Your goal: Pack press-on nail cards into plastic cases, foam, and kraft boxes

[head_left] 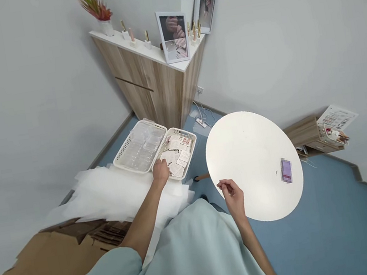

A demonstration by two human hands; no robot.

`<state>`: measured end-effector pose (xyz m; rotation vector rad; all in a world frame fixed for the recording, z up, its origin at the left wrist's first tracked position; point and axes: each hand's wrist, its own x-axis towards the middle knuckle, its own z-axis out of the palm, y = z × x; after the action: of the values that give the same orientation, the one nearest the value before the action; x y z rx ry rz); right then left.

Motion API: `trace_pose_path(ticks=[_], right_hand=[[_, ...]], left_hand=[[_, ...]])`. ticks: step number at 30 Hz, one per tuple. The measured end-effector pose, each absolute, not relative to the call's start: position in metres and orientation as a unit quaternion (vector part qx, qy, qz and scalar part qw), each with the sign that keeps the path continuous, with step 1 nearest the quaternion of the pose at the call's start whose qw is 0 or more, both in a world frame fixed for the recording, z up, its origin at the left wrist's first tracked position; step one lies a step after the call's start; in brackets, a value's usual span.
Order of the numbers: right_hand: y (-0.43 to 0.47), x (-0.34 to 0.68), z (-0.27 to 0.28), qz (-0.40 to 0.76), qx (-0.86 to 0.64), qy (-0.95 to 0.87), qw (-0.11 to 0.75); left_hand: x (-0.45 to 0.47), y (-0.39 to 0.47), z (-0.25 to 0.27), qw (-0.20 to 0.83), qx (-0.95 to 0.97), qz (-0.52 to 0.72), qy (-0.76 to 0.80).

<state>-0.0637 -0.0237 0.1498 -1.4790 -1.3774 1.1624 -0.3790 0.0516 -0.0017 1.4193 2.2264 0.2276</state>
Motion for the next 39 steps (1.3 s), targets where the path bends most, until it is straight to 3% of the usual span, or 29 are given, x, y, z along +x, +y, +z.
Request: trace_pose_path(ticks=[9,14,18,22,29,39], right_hand=[[-0.025,-0.070,0.144,0.446,-0.598,-0.521,0.415],[-0.013,-0.069,0.143,0.471,-0.563,-0.546,0.403],[0.001,-0.060,0.143,0.502,-0.540,-0.548,0.394],[0.016,-0.043,0.145,0.535,-0.539,-0.522,0.388],[0.030,0.008,0.152,0.564,-0.536,-0.479,0.406],[0.030,0.089,0.158,0.554,-0.562,-0.419,0.450]], left_hand=[[-0.387,0.048,0.006,0.248,0.495,0.117,0.824],[-0.384,0.044,0.037,0.253,0.437,0.258,0.824],[-0.351,0.036,0.071,0.377,0.320,0.446,0.746],[-0.286,0.022,0.105,0.506,0.242,0.539,0.629],[-0.170,0.013,0.147,0.618,0.173,0.539,0.546],[-0.093,0.021,0.150,0.684,0.128,0.528,0.487]])
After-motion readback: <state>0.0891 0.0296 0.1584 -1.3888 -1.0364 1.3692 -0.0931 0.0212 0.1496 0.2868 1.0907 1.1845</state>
